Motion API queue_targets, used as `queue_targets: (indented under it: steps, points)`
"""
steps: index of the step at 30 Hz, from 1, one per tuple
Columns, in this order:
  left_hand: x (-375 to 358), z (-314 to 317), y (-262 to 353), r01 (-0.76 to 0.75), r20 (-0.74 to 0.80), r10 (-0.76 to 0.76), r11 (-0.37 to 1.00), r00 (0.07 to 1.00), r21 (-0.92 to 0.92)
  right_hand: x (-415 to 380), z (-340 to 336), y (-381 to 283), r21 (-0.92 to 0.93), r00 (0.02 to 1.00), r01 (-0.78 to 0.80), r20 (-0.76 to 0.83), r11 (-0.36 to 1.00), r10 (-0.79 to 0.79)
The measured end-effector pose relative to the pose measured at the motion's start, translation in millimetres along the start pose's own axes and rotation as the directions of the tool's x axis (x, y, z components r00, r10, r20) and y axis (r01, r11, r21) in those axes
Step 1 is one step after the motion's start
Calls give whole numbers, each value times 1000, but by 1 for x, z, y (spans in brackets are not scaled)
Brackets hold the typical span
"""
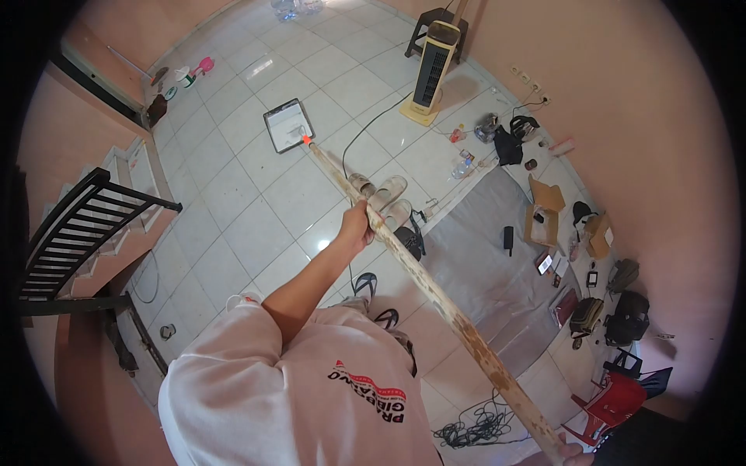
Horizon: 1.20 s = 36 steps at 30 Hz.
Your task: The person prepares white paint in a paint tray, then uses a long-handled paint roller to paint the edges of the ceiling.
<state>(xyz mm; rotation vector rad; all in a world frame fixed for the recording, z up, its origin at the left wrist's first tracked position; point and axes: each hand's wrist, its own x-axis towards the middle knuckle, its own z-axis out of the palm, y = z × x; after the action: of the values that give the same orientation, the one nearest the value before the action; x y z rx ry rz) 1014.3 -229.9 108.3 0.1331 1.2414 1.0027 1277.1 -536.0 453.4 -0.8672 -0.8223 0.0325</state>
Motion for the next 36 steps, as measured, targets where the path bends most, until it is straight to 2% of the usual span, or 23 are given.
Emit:
queue_targets:
  steps: [1, 2, 5, 9, 10, 13, 14, 17, 18, 21, 22, 25, 26, 29, 31, 36]
  points:
    - [12, -5, 1, -7, -16, 7, 1000, 1000, 7, -6, 3, 2, 53, 994, -67, -84, 996, 71]
    - [12, -6, 6, -6, -6, 6, 1000, 1000, -6, 4, -5, 8, -235, 975, 160, 191, 959, -116]
    - [4, -10, 2, 22, 71, -20, 999, 997, -34, 11, -12, 2, -132, 965, 188, 209, 973, -158]
    - [-32, 3, 0, 32, 50, -31, 999, 998, -20, 25, -33, -10, -6, 948, 133, 293, 991, -126]
    - [-27, 2, -3, 26, 40, -26, 1000, 999, -5, 20, -35, -4, -45, 973, 122, 202, 992, -111]
    - [1, -3, -7, -3, 27, 2, 1000, 1000, 11, 15, -41, 13, -241, 970, 197, 191, 950, -152]
    - [4, -2, -6, -13, 2, 13, 1000, 1000, -3, 12, -16, 13, -336, 983, 163, 141, 928, -122]
    - [-2, 3, -16, -18, -14, 18, 1000, 1000, -14, 13, -20, 7, -281, 991, 134, 45, 950, -126]
    - [-15, 8, -22, -14, -11, 14, 1000, 1000, -1, 18, -41, 3, -186, 991, 131, 66, 974, -120]
    - [-36, 23, -43, -1, -15, 0, 999, 1000, -35, 35, -78, -5, -189, 984, 153, 120, 970, -132]
    - [-35, 26, -48, -2, -27, 1, 999, 1000, -43, 34, -87, -5, -233, 991, 92, 119, 968, -66]
    - [-14, 23, -57, -50, -47, 48, 998, 998, -37, 26, -72, 5, -301, 998, 20, 60, 954, -2]
    - [-4, 22, -59, -78, -49, 76, 996, 996, -32, 24, -90, 9, -263, 993, -7, 116, 965, 39]
    - [10, 17, -70, -69, -76, 63, 995, 995, -72, 21, -114, 6, -262, 984, -61, 144, 963, 102]
    - [-18, 27, -70, -47, -68, 43, 997, 997, -58, 25, -126, -3, -235, 982, -67, 159, 970, 106]
    - [-17, 23, -70, -87, -71, 84, 995, 994, -39, 17, -123, -1, -156, 973, -125, 173, 980, 152]
